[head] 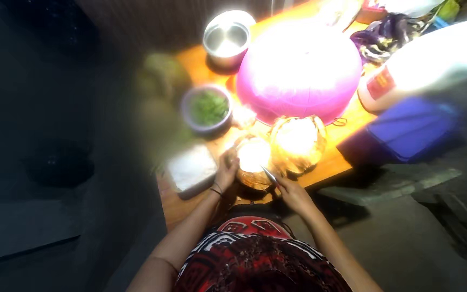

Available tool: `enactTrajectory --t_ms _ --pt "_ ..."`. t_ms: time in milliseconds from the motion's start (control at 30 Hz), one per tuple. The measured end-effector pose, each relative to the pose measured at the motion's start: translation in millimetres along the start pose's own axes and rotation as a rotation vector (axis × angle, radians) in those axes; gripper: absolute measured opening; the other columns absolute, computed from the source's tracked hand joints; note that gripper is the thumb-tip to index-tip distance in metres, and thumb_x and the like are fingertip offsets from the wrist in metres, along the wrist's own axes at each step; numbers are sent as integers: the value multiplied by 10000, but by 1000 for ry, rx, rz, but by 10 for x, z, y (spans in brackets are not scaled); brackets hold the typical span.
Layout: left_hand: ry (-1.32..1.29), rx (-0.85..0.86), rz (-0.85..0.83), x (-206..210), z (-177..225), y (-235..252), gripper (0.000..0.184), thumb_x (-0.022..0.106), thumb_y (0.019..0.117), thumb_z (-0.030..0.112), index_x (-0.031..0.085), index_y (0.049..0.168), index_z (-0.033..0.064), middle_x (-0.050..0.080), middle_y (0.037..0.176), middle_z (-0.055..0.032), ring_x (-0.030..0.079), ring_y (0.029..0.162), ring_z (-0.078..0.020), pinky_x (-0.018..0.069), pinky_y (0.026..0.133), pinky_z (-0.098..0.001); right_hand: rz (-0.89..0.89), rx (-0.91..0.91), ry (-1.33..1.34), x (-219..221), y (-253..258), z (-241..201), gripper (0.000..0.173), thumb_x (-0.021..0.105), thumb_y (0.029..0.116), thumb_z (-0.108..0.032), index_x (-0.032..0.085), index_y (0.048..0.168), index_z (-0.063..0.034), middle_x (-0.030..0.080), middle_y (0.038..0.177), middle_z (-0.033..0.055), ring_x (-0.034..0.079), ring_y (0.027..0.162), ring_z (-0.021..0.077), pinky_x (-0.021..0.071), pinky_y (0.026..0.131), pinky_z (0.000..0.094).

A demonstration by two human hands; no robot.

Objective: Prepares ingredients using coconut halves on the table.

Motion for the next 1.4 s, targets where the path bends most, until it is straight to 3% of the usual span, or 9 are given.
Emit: enactTrajectory --t_ms 100,233,333,500,733,800,1000,1200,1400 --pt "-35 -2 -23 106 -99 -206 778 647 1000 376 210 1605 156 505 1467 -221 583 1241 -346 497 997 -555 36 74 -123 -75 -141 -147 461 445 1110 -185 454 1570 -225 687 1238 244 659 1144 460 494 975 648" --pt "-61 30 -44 193 -188 -358 941 737 921 358 130 1638 294 388 1579 -193 571 1252 -363 502 966 -577 202 143 -353 -314 -237 -445 427 505 1094 -235 530 1520 -256 736 1048 226 704 974 453 532 793 637" --pt "-54 96 -19 242 -204 -346 916 736 926 349 164 1639 303 310 1629 -165 560 1259 -351 507 951 -573 120 254 -521 -451 -169 -647 475 460 1102 -190 457 1567 -291 724 1117 226 691 1057 444 532 833 604" --pt "-13 113 -16 316 -235 -346 915 710 936 363 143 1644 245 219 1673 -170 405 1441 -347 404 1108 -577 129 239 -635 -467 -87 -704 411 505 1086 -177 533 1492 -121 629 1293 289 657 1099 487 530 858 614" --pt "-16 226 4 366 -174 -438 849 663 982 277 132 1623 108 192 1676 -196 442 1424 -339 448 1101 -510 -9 317 -723 -151 -259 -902 373 447 1095 -141 506 1435 0 681 1143 283 682 1075 467 549 858 587" --pt "3 213 2 358 -134 -476 847 665 984 272 135 1619 90 224 1659 -216 486 1383 -354 470 1074 -512 -52 324 -740 -171 -313 -1031 347 452 1094 -143 548 1413 -46 693 1149 256 682 1094 445 544 869 580" --pt "47 184 26 331 -100 -497 812 657 991 290 180 1614 83 184 1673 -224 500 1367 -370 491 1041 -508 48 378 -765 -176 -190 -947 515 455 1079 -88 376 1587 -110 689 1142 273 692 1050 461 559 824 571" --pt "23 132 -23 380 -127 -551 835 639 1006 317 127 1634 115 112 1686 -239 582 1251 -420 541 924 -571 -16 360 -739 -183 -221 -1080 424 457 1091 -137 486 1512 -97 688 1169 276 673 1100 473 535 866 614" --pt "-15 155 -6 424 -138 -579 812 635 1012 292 147 1621 70 117 1682 -248 524 1333 -403 505 1014 -528 -4 370 -740 -30 -279 -897 481 467 1085 -132 430 1564 -132 703 1123 263 692 1051 461 551 840 588"
Point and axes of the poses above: each hand's wrist, its own y-axis towards the middle knuckle, its own x-axis out of the palm, z = x × y, the point moved 5 cm from there along y, towards the middle knuckle
